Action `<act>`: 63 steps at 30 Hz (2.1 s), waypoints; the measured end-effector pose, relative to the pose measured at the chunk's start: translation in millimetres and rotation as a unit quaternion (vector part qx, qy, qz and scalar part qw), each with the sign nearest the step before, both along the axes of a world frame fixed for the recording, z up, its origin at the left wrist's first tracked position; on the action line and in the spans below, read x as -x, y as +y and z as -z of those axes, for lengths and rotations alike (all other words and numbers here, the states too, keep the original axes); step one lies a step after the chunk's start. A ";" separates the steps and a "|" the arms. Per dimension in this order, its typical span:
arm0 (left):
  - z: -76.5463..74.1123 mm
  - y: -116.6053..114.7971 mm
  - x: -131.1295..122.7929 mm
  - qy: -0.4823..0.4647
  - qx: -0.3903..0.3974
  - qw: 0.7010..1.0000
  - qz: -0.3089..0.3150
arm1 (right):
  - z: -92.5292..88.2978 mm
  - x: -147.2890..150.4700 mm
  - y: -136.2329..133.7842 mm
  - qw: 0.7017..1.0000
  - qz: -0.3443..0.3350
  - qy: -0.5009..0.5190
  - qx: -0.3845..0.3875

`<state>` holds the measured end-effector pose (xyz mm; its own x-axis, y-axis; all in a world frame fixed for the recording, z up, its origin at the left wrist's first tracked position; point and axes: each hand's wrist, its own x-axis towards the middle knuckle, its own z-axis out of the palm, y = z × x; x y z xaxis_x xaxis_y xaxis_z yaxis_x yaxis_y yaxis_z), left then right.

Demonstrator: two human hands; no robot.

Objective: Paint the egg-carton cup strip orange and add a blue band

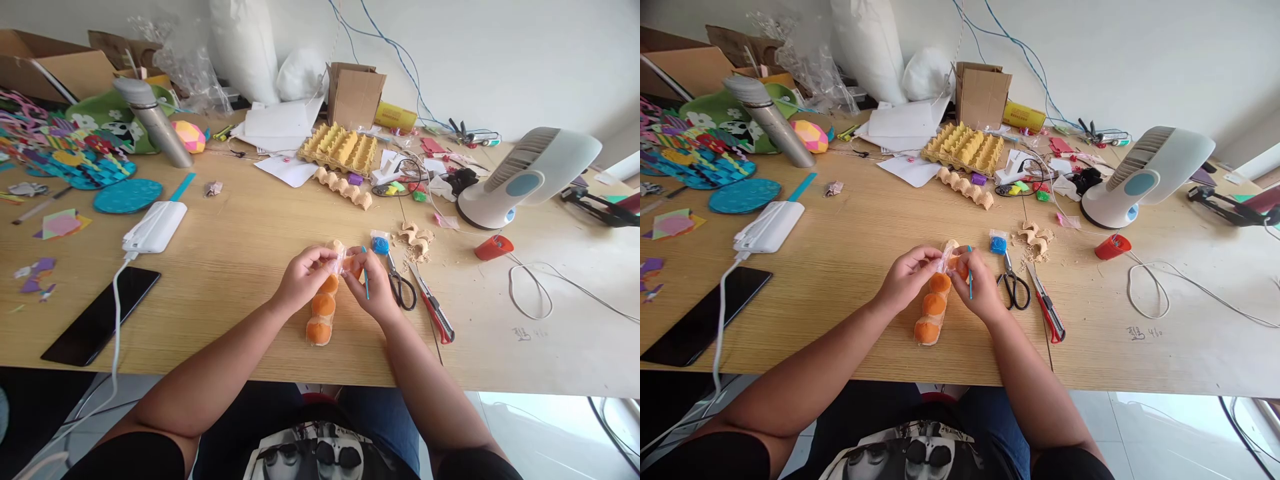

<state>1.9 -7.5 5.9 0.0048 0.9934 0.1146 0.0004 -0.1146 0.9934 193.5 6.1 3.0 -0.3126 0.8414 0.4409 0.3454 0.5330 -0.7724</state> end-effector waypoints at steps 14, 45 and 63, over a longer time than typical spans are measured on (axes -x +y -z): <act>1.6 4.3 1.6 -0.044 0.031 0.997 0.051 | 11.8 -1.4 2.4 1.000 -0.015 -0.020 -0.018; 20.5 10.3 -0.3 -0.130 0.066 0.980 0.133 | 36.7 -3.2 9.4 0.994 -0.023 0.031 -0.102; 18.1 7.2 4.2 -0.115 0.066 0.983 0.127 | 28.8 -1.9 4.7 0.991 -0.048 0.015 -0.125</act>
